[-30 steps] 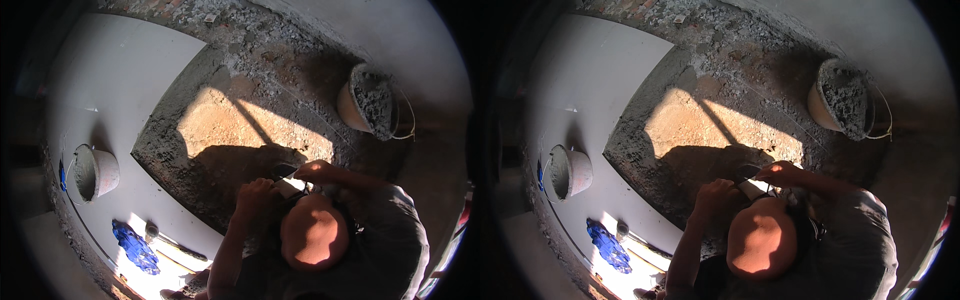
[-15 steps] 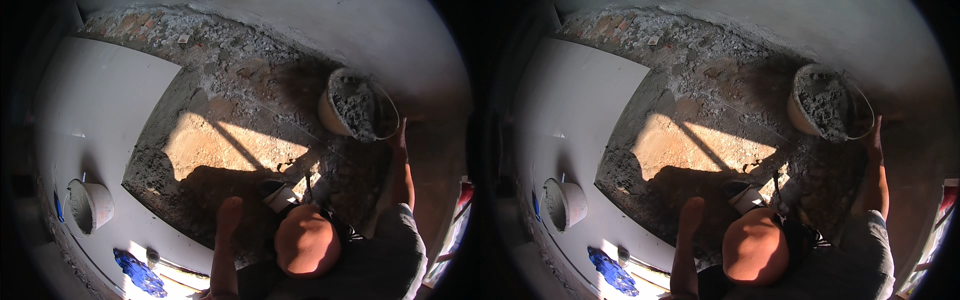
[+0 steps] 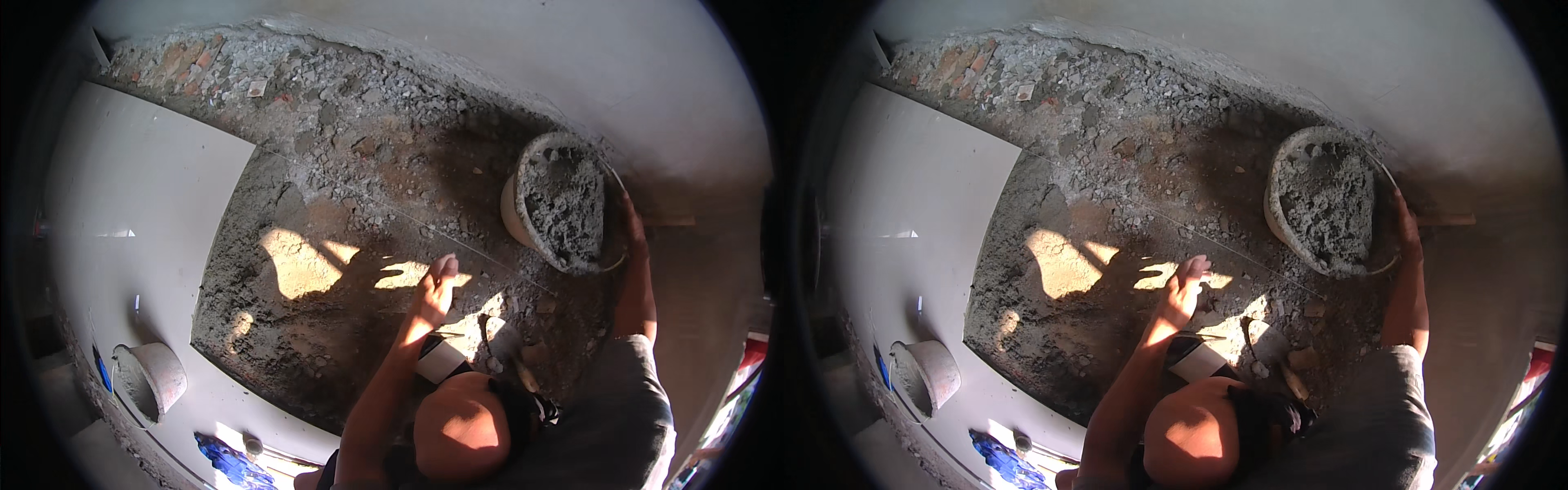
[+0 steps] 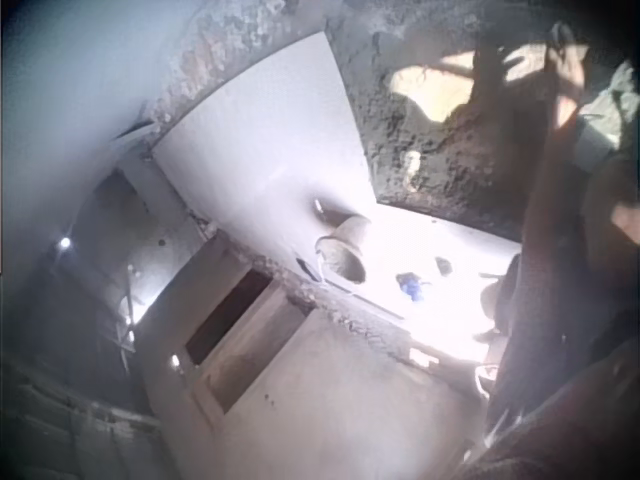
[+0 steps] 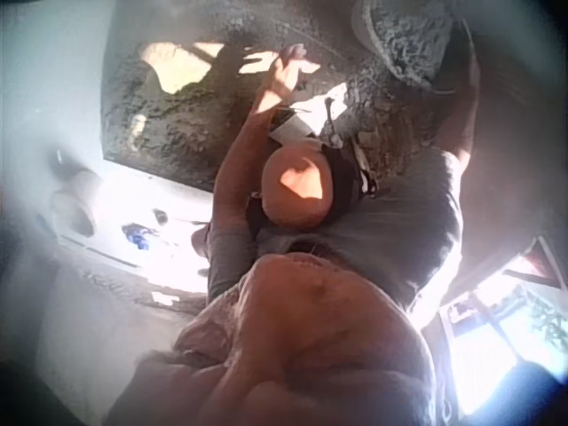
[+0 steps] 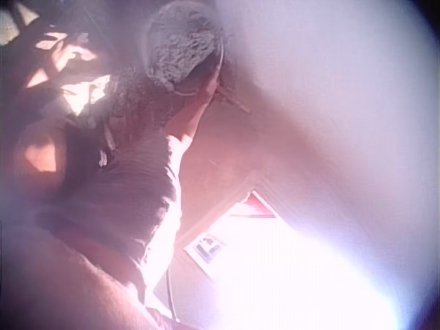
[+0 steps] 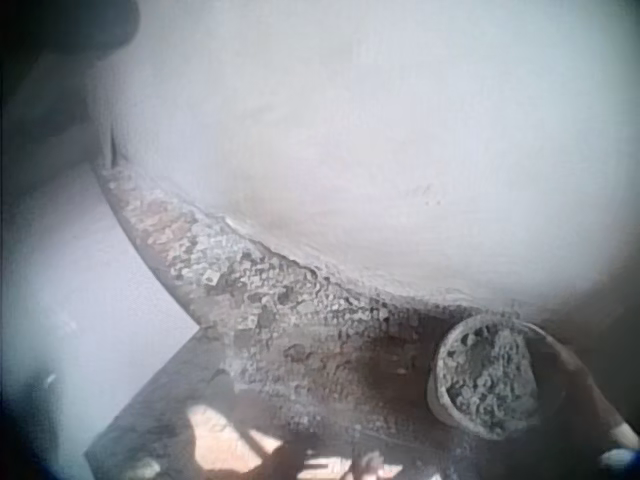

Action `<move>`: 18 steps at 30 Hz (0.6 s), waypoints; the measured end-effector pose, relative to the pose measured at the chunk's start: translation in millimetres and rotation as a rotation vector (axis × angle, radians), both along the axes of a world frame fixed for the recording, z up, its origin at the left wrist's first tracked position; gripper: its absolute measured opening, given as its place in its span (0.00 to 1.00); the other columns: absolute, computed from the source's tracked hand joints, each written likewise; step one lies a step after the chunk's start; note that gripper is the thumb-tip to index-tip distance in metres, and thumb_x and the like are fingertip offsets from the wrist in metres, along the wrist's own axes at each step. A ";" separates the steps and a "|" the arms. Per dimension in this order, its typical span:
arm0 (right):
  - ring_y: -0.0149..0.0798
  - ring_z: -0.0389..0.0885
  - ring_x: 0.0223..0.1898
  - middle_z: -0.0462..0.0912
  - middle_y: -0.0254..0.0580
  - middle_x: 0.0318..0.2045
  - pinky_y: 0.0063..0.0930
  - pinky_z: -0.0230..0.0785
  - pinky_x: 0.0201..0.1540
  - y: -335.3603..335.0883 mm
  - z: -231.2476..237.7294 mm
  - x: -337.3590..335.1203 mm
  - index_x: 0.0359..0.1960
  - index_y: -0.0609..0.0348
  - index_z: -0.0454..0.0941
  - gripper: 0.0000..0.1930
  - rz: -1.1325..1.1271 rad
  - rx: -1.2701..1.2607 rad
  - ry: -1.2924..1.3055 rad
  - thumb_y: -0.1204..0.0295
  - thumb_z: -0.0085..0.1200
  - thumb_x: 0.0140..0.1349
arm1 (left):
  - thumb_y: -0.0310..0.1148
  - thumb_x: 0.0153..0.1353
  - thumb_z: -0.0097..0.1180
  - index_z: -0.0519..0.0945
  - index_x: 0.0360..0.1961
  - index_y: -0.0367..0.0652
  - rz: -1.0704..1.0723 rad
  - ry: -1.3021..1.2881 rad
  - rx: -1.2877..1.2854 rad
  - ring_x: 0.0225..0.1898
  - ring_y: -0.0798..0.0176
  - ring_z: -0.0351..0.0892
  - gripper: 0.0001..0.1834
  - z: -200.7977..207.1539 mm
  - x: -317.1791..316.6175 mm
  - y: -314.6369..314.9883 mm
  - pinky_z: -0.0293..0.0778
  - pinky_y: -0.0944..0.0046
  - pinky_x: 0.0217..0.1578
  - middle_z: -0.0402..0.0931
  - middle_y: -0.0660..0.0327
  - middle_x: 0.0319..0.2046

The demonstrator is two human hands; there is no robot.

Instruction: The person is installing floor tiles in a room under construction. They spread cement on the floor using a trowel, place a large white tile, and tap it with a rubber mallet to level it. They also use a string line to check alignment.

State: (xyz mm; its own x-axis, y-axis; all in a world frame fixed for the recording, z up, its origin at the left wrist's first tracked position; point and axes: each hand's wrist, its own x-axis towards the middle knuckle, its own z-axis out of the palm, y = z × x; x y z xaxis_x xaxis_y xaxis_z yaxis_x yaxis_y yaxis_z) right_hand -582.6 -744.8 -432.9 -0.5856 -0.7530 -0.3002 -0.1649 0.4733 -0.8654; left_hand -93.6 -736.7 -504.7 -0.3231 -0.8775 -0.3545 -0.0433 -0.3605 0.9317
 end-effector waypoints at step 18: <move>0.24 0.60 0.26 0.68 0.27 0.22 0.22 0.55 0.29 -51.5 81.5 158.9 0.31 0.64 0.76 0.22 0.297 -0.007 0.624 0.52 0.52 0.61 | 0.72 0.57 0.28 0.69 0.23 0.44 0.461 0.425 0.586 0.19 0.67 0.72 0.39 -18.9 -61.2 -1.6 0.73 0.66 0.24 0.68 0.64 0.16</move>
State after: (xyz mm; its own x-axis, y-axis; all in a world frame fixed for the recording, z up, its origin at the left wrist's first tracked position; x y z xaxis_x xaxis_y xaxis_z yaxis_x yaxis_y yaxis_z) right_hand -423.7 -796.4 -351.4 -0.4159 -0.9089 0.0310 -0.7547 0.3259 -0.5694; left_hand -154.8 -738.3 -523.6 -0.1868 -0.6667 -0.7215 0.5365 -0.6845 0.4936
